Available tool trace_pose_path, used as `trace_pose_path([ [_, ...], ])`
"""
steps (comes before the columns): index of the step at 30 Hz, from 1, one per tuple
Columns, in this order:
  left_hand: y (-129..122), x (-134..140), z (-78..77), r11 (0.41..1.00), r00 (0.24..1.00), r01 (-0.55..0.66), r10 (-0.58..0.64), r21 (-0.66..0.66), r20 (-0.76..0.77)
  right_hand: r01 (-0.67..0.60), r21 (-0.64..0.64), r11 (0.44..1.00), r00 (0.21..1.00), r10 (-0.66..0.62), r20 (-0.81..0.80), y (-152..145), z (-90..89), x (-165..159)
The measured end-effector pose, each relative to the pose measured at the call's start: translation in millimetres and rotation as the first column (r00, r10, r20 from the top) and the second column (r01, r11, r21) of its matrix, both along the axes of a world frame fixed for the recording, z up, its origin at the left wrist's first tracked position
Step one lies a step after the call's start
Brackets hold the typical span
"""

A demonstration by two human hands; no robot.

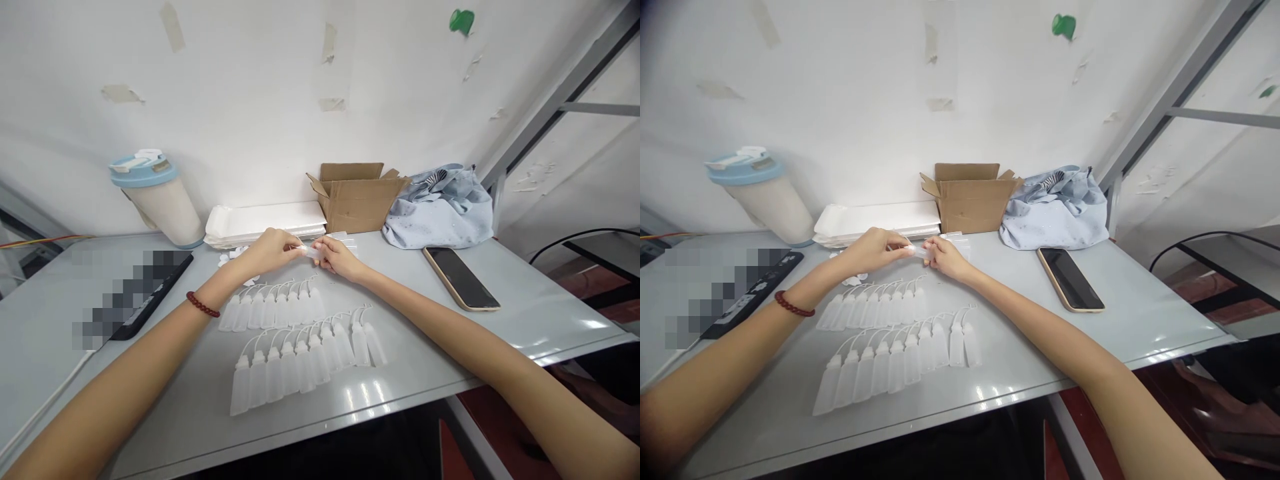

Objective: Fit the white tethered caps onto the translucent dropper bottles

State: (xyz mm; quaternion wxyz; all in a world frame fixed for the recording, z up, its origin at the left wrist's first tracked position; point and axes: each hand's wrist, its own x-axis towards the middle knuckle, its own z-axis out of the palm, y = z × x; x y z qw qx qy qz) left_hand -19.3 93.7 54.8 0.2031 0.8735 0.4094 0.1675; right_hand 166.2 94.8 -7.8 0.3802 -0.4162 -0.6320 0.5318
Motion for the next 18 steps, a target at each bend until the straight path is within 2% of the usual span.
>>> trace_pose_path([
  [3, 1.3, -1.2, -0.3, 0.996, 0.998, -0.059, 0.058, -0.071, -0.017, 0.006, 0.019, 1.0, 1.0, -0.006, -0.005, 0.8, -2.7, 0.5],
  [7, 6.6, -3.6, -5.8, 0.975, 0.991, -0.111, 0.125, -0.193, 0.057, -0.01, 0.064, 0.998, 1.0, 0.011, -0.022, 1.7, -6.8, 1.9],
  [11, 8.9, -3.0, -9.3, 0.918, 0.974, -0.135, 0.193, -0.374, 0.122, -0.02, 0.081, 0.997, 1.0, 0.021, -0.013, 2.4, -9.1, 3.0],
  [14, 7.0, -1.4, -8.5, 0.857, 0.968, -0.14, 0.223, -0.496, 0.112, -0.008, 0.091, 0.996, 1.0, 0.008, -0.01, 2.3, -9.6, 3.2],
  [16, 5.4, -0.3, -7.9, 0.831, 0.967, -0.139, 0.23, -0.539, 0.105, 0.001, 0.103, 0.995, 1.0, 0.001, -0.016, 1.8, -9.5, 3.1],
  [18, 4.1, 1.1, -8.2, 0.835, 0.968, -0.138, 0.228, -0.533, 0.106, 0.015, 0.108, 0.994, 0.999, -0.012, -0.035, 1.4, -9.2, 2.9],
])
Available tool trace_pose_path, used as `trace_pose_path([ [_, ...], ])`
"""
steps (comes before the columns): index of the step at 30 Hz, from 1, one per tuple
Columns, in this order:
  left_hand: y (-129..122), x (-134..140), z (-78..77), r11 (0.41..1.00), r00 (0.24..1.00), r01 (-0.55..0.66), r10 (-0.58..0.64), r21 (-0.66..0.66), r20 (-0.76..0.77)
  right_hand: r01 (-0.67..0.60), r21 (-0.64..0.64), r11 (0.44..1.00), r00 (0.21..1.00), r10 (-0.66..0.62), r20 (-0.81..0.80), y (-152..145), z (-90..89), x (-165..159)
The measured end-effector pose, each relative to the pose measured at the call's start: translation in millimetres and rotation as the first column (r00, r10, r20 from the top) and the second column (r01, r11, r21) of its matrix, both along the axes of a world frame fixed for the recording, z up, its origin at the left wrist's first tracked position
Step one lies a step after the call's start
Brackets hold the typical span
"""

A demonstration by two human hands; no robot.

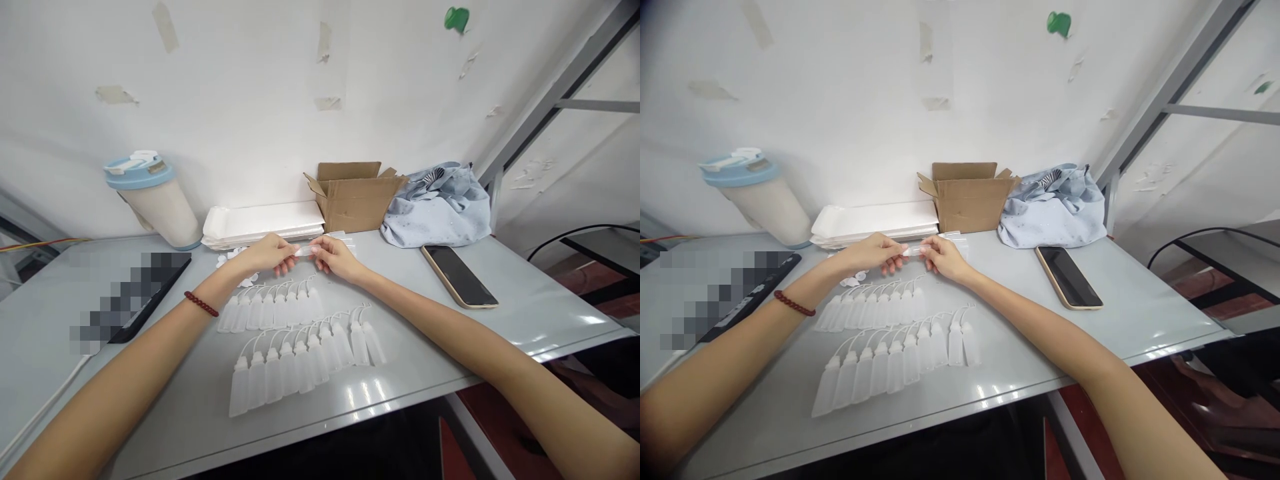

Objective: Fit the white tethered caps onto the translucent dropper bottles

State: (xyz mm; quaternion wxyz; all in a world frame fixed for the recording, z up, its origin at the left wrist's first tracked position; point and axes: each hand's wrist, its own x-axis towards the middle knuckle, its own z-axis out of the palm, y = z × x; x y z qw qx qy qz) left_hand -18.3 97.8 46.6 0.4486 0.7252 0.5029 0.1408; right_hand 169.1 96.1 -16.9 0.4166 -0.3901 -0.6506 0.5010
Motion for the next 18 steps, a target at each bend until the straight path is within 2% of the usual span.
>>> trace_pose_path([
  [1, -0.6, 1.0, -0.5, 0.999, 1.0, 0.001, -0.001, 0.036, -0.01, 0.008, -0.003, 1.0, 1.0, -0.008, -0.014, -0.1, 0.2, -0.1],
  [3, -1.9, 3.6, -1.9, 0.981, 0.997, 0.024, -0.011, 0.19, -0.073, 0.02, -0.022, 1.0, 0.999, -0.021, -0.043, 0.1, 0.6, -0.3],
  [5, -3.4, 6.9, -3.6, 0.912, 0.985, 0.077, -0.007, 0.403, -0.171, 0.023, -0.053, 0.998, 0.998, -0.027, -0.064, 0.8, 1.1, -0.1],
  [7, -4.8, 9.5, -5.7, 0.813, 0.969, 0.137, 0.008, 0.566, -0.247, 0.026, -0.081, 0.996, 0.996, -0.032, -0.078, 1.5, 1.7, 0.2],
  [9, -5.2, 10.6, -8.3, 0.738, 0.957, 0.184, 0.015, 0.649, -0.289, 0.028, -0.099, 0.995, 0.995, -0.037, -0.09, 1.9, 2.4, 0.5],
  [13, -3.5, 8.5, -13.7, 0.638, 0.937, 0.273, -0.007, 0.72, -0.349, 0.02, -0.124, 0.992, 0.993, -0.033, -0.11, 1.8, 3.2, 0.5],
  [15, -2.2, 7.2, -14.7, 0.624, 0.941, 0.269, -0.006, 0.734, -0.34, 0.015, -0.142, 0.99, 0.992, -0.033, -0.123, 1.4, 3.3, 0.2],
  [16, -1.6, 6.6, -14.6, 0.639, 0.948, 0.247, -0.005, 0.728, -0.317, 0.016, -0.149, 0.989, 0.991, -0.036, -0.132, 1.2, 3.3, 0.1],
  [18, -0.4, 5.7, -13.9, 0.713, 0.968, 0.191, -0.024, 0.675, -0.249, 0.025, -0.155, 0.988, 0.988, -0.049, -0.149, 0.9, 3.6, -0.2],
])
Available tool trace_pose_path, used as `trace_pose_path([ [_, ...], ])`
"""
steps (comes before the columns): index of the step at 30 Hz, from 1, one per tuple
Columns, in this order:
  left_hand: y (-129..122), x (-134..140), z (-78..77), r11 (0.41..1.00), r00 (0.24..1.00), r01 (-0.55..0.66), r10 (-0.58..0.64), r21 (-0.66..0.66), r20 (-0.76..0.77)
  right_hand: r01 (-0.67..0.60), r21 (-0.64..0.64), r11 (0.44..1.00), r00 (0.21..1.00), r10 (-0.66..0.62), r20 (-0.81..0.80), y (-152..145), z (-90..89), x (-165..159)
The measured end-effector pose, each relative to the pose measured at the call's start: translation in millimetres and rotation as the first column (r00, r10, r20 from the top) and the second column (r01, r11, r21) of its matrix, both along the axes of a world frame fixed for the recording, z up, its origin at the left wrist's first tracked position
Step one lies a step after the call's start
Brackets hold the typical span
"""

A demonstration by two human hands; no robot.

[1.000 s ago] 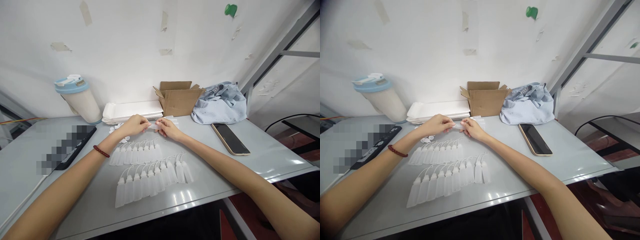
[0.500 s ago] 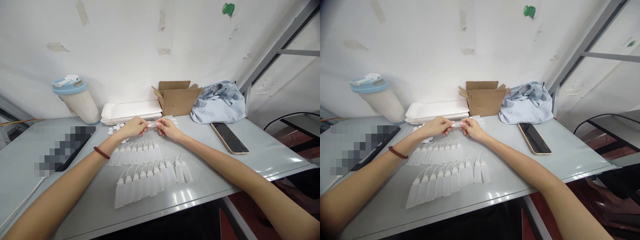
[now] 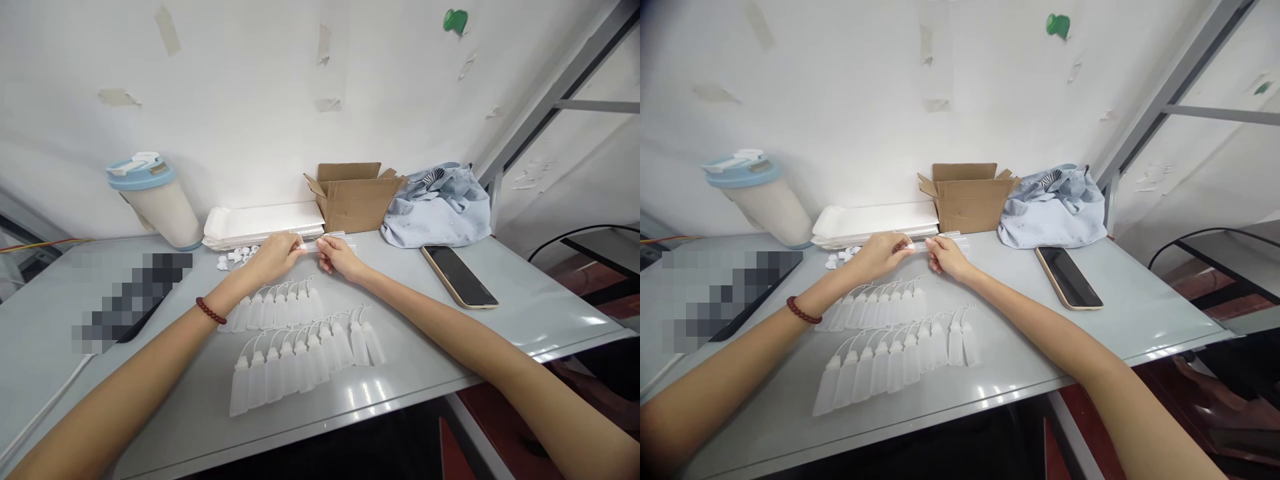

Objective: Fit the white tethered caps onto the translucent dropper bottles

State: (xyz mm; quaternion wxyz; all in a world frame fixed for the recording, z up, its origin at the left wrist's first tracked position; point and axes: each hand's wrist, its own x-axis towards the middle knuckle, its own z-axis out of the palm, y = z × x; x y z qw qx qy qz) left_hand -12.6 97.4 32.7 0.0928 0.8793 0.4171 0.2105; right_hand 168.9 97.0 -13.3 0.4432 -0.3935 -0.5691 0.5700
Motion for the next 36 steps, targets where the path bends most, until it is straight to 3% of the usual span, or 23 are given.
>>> trace_pose_path([
  [4, 2.4, -1.6, 0.3, 0.968, 0.995, 0.034, -0.008, -0.25, 0.104, 0.004, -0.014, 1.0, 1.0, -0.004, -0.02, -0.3, 1.2, 0.0],
  [9, -0.8, 0.8, 0.8, 0.911, 0.987, 0.006, 0.061, -0.412, 0.15, -0.016, 0.003, 1.0, 0.999, 0.016, -0.029, 0.4, 0.9, 0.4],
  [11, -3.9, 3.3, 2.4, 0.93, 0.989, -0.015, 0.067, -0.366, 0.129, -0.01, 0.019, 1.0, 1.0, 0.011, -0.023, 0.9, -0.1, 0.2],
  [16, -8.1, 6.5, 1.8, 0.999, 0.994, -0.048, 0.046, -0.014, -0.1, 0.025, -0.011, 1.0, 0.999, -0.026, -0.024, 1.2, 0.2, -0.3],
  [23, -11.1, 3.0, -0.6, 0.962, 0.929, 0.077, 0.026, 0.261, -0.37, 0.031, -0.076, 0.997, 0.999, -0.033, -0.025, -2.3, 6.0, -0.9],
  [27, -11.4, 3.5, -1.9, 0.94, 0.915, 0.116, 0.025, 0.322, -0.403, 0.052, -0.086, 0.995, 0.998, -0.053, -0.015, -4.0, 6.7, -1.8],
  [31, -6.1, 1.5, -6.3, 0.939, 0.962, 0.092, 0.002, 0.331, -0.272, 0.092, -0.054, 0.994, 0.995, -0.093, -0.025, -4.6, 8.5, -1.9],
  [36, 0.5, -1.5, -4.9, 0.993, 0.999, 0.033, -0.029, 0.113, -0.042, 0.126, 0.041, 0.991, 0.992, -0.125, -0.032, -5.6, 11.1, -2.7],
])
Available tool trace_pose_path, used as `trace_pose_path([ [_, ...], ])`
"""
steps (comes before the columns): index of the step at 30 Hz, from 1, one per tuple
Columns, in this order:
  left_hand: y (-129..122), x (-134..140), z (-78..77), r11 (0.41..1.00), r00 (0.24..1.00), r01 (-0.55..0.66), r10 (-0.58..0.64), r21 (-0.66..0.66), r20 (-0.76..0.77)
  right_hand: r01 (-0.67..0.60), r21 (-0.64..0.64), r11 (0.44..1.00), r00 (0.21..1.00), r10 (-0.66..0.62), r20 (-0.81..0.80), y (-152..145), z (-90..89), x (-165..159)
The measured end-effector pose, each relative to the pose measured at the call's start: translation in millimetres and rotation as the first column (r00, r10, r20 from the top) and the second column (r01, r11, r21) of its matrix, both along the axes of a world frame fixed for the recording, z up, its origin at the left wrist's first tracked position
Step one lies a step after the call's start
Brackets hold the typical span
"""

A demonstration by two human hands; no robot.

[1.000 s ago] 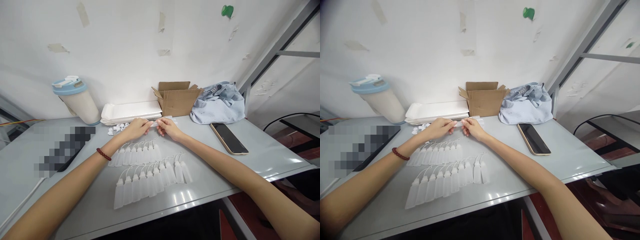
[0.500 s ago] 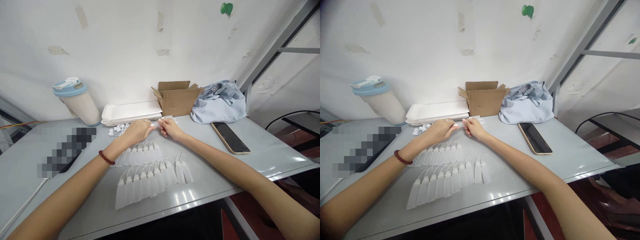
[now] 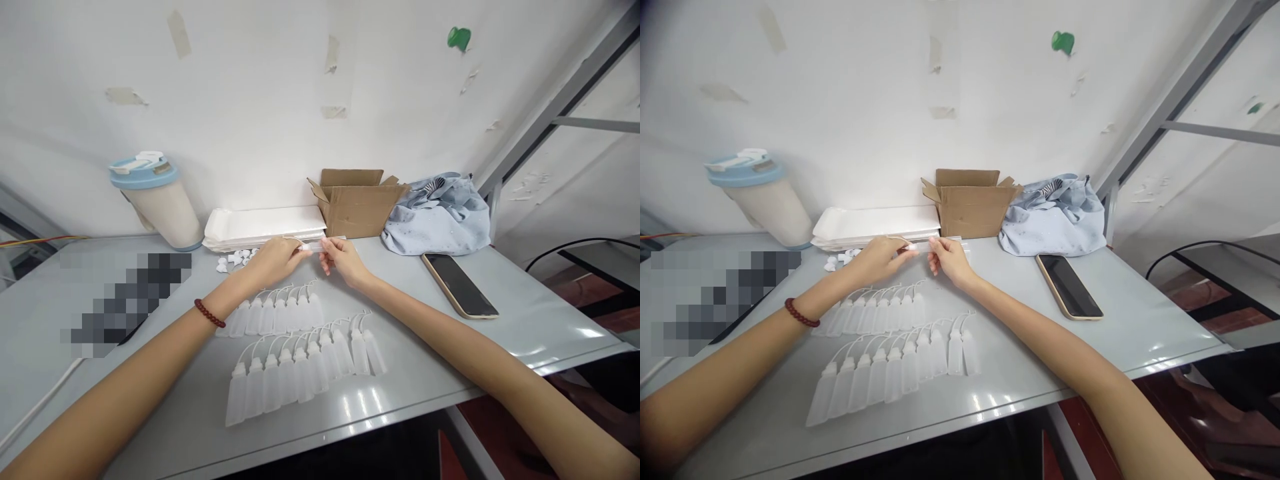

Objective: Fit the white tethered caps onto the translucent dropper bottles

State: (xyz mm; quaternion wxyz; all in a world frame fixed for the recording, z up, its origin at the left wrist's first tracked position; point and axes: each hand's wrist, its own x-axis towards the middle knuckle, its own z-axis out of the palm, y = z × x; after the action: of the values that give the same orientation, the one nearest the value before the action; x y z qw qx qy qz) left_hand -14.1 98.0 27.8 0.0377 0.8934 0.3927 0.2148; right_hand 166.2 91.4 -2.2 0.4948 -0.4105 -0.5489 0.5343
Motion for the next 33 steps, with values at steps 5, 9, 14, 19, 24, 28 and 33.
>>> trace_pose_path([
  [5, -1.2, 1.5, 5.8, 0.955, 0.988, 0.031, 0.016, -0.295, 0.155, 0.026, 0.086, 0.996, 0.998, -0.031, 0.059, -2.7, 0.0, -0.3],
  [9, -5.2, 1.8, 13.2, 0.899, 0.963, 0.048, 0.074, -0.434, 0.26, 0.005, 0.241, 0.971, 0.971, -0.062, 0.229, -9.4, 1.1, -0.9],
  [14, -13.2, 2.3, 25.4, 0.819, 0.937, 0.073, 0.139, -0.57, 0.32, -0.039, 0.232, 0.972, 0.967, -0.022, 0.254, -14.0, 6.4, -3.0],
  [19, -19.7, 5.0, 31.9, 0.937, 0.97, 0.006, 0.079, -0.348, 0.228, -0.203, 0.019, 0.979, 0.971, 0.199, 0.13, -15.3, 18.5, 0.0],
  [24, -17.5, 4.3, 34.3, 0.972, 0.984, 0.003, 0.038, -0.234, 0.173, -0.247, 0.012, 0.969, 0.956, 0.242, 0.163, -10.9, 29.2, 6.1],
  [28, -6.7, -7.1, 36.6, 0.981, 0.959, -0.077, 0.121, -0.176, 0.256, -0.018, 0.284, 0.959, 0.943, -0.079, 0.325, 8.3, 29.0, 23.1],
  [33, 5.5, -29.3, 52.1, 0.938, 0.934, -0.298, 0.325, -0.177, 0.148, 0.136, 0.493, 0.859, 0.766, -0.407, 0.498, 35.3, 14.0, 58.0],
])
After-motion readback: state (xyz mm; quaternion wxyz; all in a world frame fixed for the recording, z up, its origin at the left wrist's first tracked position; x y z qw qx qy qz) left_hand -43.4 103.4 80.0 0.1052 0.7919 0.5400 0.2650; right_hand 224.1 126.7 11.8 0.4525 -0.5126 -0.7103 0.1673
